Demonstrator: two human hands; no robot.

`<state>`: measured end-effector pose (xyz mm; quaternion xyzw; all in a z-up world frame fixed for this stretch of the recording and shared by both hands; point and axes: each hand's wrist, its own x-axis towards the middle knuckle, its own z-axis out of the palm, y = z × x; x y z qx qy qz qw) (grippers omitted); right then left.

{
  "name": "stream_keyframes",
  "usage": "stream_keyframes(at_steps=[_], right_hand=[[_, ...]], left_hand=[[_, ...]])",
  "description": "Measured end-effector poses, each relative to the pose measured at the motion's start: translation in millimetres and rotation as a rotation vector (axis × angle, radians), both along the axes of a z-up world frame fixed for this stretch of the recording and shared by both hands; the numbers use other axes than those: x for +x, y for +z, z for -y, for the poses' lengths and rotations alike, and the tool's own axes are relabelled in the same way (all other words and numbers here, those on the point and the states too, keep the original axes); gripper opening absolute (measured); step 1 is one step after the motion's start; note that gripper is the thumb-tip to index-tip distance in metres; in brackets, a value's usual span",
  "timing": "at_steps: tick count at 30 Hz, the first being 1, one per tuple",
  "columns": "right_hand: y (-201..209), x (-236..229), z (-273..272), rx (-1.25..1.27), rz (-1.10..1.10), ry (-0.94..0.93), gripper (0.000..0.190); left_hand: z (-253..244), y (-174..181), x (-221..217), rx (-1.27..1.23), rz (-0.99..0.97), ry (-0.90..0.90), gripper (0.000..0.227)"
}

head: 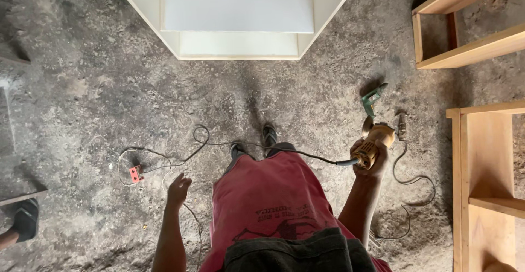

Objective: The person uses a power grinder to smooth the edges and corners of a white wooden cabinet, touching the wood by hand and later standing on a stool to reach the top.

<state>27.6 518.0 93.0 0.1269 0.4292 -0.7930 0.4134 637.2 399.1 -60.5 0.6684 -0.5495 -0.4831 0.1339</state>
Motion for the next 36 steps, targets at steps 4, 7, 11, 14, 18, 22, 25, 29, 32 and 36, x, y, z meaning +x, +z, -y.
stream_keyframes(at_steps=[4,7,11,14,18,22,25,29,32,36], right_hand=[[2.7,-6.0,20.3,0.016,-0.006,0.068,0.055],[6.9,-8.2,38.4,0.084,-0.081,0.146,0.047],[11.5,-17.5,81.8,0.044,-0.109,0.351,0.038],[13.6,-22.7,125.0,-0.039,-0.023,0.575,0.036],[27.2,-22.8,199.8,-0.074,-0.051,0.786,0.032],[56.0,-28.7,298.2,-0.01,-0.703,1.079,0.031],[79.3,-25.3,355.5,-0.05,-0.876,1.313,0.033],[81.1,-27.3,406.5,0.096,-1.019,1.59,0.049],[51.6,-47.9,418.6,-0.158,-0.927,1.725,0.057],[-12.1,-124.2,468.3,0.26,-1.089,1.366,0.069]], left_hand=[[-31.6,-29.1,11.8,0.195,-0.019,0.131,0.074],[-34.9,-27.8,8.7,0.252,0.1,0.138,0.076],[16.2,-6.9,-54.7,0.037,0.107,-0.036,0.078],[77.7,26.4,-144.3,0.148,-0.064,-0.055,0.075],[160.5,87.2,-291.8,0.154,-0.371,-0.21,0.067],[229.6,148.1,-423.5,0.058,-0.657,-0.3,0.068],[264.8,181.9,-471.9,0.157,-0.78,-0.046,0.067],[303.7,194.9,-485.3,0.079,-0.947,0.413,0.056],[305.1,186.2,-464.3,0.059,-1.074,0.54,0.048],[294.8,181.6,-416.2,-0.121,-1.078,0.627,0.049]])
